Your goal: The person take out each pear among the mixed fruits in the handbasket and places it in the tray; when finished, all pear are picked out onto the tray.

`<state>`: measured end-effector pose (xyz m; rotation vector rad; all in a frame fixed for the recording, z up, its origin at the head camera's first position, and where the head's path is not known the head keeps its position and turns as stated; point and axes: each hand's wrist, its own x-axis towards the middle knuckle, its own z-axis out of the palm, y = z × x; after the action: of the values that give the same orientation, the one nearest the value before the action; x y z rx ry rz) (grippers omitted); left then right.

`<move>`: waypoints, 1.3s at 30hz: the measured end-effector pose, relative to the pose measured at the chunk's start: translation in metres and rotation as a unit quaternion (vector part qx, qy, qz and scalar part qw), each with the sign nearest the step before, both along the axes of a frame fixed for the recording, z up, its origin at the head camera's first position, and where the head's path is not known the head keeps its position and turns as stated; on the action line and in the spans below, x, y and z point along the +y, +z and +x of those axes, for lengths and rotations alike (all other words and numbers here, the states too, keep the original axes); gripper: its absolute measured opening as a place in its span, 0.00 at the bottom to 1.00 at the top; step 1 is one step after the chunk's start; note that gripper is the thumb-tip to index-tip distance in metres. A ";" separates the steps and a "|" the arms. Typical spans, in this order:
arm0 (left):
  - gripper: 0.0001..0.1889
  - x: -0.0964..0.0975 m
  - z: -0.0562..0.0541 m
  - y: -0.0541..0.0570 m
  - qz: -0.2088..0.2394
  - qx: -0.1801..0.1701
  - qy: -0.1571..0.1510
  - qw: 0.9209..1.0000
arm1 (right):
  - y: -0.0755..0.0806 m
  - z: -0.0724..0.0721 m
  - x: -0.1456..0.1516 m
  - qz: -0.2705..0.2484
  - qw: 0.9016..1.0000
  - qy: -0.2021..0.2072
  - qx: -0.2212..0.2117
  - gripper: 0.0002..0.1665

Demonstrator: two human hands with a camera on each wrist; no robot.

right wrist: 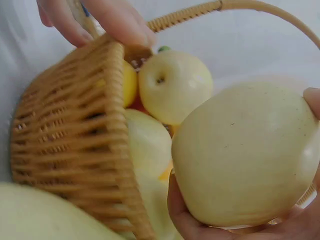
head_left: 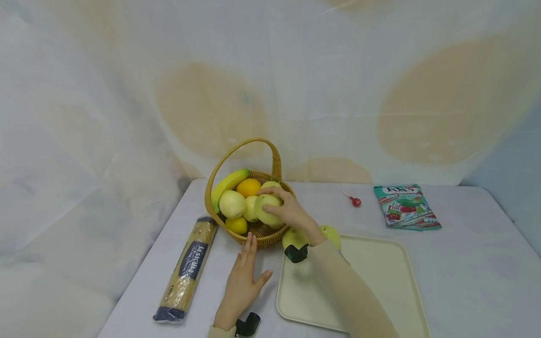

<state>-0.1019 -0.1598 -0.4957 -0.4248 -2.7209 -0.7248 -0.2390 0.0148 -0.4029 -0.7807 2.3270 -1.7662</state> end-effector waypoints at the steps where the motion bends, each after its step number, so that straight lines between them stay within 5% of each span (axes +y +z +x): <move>1: 0.47 0.000 0.000 0.000 0.001 -0.002 0.000 1.000 | 0.001 0.000 0.002 -0.006 1.000 0.003 0.001 0.24; 22: 0.47 0.000 -0.001 0.000 -0.002 0.003 -0.001 1.000 | 0.012 0.004 0.056 -0.055 0.997 -0.051 0.012 0.24; 39: 0.47 -0.001 -0.001 -0.001 0.002 0.007 -0.005 1.000 | 0.001 0.014 0.096 -0.095 0.993 -0.069 -0.009 0.24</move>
<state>-0.1027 -0.1604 -0.4968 -0.4415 -2.7060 -0.7283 -0.2249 0.1112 -0.4019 -0.6393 2.2754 -2.0676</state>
